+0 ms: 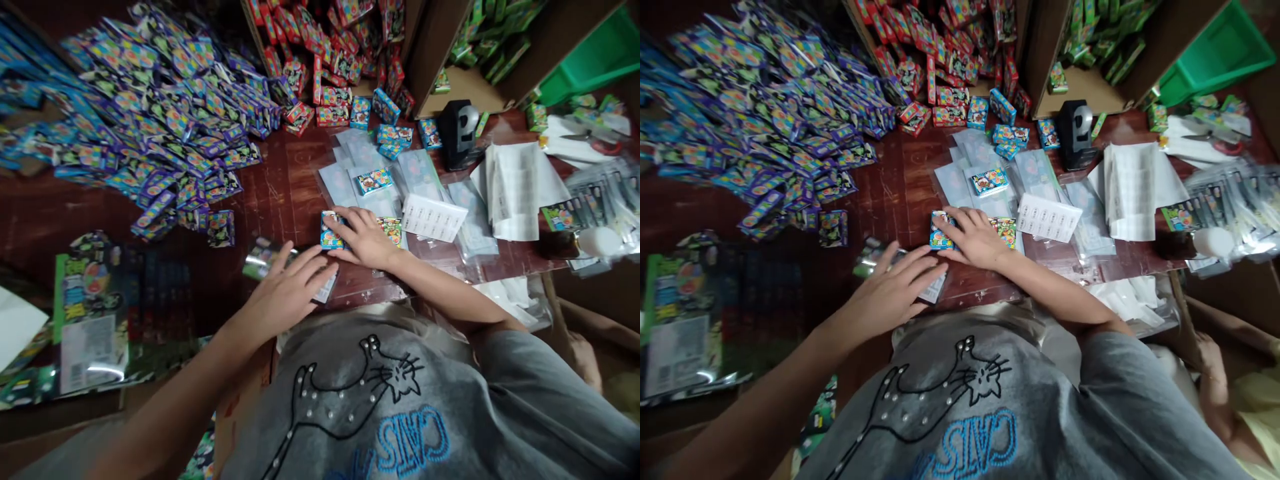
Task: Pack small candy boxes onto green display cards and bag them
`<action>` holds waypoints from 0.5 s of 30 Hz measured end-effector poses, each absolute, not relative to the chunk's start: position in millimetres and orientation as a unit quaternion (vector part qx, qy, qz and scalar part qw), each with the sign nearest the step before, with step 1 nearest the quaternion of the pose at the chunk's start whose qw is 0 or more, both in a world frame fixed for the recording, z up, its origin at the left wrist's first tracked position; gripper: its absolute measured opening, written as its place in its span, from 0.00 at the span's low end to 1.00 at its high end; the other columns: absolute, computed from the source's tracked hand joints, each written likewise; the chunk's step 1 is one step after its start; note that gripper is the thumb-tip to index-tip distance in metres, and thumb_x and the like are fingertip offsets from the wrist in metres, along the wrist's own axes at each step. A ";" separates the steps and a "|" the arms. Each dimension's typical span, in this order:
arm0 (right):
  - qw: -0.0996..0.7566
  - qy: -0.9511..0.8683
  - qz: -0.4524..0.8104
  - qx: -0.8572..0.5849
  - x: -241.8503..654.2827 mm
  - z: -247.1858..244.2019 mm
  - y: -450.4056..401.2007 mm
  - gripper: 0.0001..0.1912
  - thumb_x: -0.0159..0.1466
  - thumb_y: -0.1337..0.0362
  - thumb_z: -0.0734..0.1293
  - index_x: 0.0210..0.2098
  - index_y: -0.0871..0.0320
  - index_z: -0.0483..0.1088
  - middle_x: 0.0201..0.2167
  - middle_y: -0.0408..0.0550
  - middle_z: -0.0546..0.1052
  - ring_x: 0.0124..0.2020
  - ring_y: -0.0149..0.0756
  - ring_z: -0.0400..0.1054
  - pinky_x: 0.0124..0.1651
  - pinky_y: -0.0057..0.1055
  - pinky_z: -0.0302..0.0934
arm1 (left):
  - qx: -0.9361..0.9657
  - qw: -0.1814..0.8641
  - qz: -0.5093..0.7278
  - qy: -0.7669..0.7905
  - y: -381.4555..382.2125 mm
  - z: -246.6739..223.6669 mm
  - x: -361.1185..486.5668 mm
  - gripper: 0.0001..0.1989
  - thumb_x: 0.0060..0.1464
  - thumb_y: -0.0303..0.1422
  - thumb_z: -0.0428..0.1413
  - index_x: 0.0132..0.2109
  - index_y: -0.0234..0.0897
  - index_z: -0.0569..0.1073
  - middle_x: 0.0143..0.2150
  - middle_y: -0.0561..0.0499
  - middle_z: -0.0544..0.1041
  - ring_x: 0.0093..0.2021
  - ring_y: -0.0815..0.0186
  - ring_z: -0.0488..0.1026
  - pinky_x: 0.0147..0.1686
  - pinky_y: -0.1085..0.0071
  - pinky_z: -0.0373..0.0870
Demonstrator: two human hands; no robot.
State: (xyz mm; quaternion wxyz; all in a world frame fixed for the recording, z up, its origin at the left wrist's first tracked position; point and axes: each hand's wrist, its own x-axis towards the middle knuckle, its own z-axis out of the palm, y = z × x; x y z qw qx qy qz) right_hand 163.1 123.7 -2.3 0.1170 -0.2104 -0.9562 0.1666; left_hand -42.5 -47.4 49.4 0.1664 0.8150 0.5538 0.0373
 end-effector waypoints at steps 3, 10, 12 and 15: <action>0.173 -0.937 0.169 -0.253 188.3 14.2 117.7 0.41 0.74 0.37 0.62 0.76 0.56 0.64 0.75 0.63 0.65 0.73 0.60 0.60 0.73 0.58 0.58 | 0.757 0.125 0.074 0.637 -46.2 47.7 -35.1 0.41 0.59 0.40 0.67 0.76 0.39 0.67 0.69 0.33 0.75 0.72 0.37 0.69 0.77 0.32 0.50; 0.083 -0.954 0.190 -0.216 226.8 5.7 83.4 0.40 0.74 0.35 0.62 0.76 0.50 0.65 0.76 0.57 0.67 0.73 0.63 0.59 0.72 0.64 0.56 | 0.728 0.114 0.122 0.665 -50.7 21.1 -29.1 0.44 0.64 0.49 0.63 0.78 0.34 0.58 0.70 0.31 0.73 0.67 0.39 0.72 0.67 0.46 0.67; 0.081 -0.958 0.191 -0.199 228.1 -2.8 75.5 0.42 0.74 0.34 0.61 0.75 0.55 0.65 0.76 0.59 0.67 0.73 0.61 0.60 0.72 0.61 0.56 | 0.736 0.103 0.130 0.656 -49.9 17.6 -30.4 0.43 0.64 0.50 0.63 0.77 0.36 0.59 0.69 0.33 0.74 0.66 0.41 0.73 0.67 0.48 0.67; 0.099 -0.960 0.191 -0.182 227.1 -10.5 69.3 0.44 0.74 0.35 0.62 0.74 0.61 0.65 0.75 0.63 0.69 0.73 0.59 0.61 0.72 0.57 0.57 | 0.754 0.103 0.140 0.634 -48.0 13.8 -31.6 0.40 0.64 0.50 0.63 0.74 0.38 0.63 0.66 0.35 0.76 0.64 0.43 0.75 0.65 0.50 0.69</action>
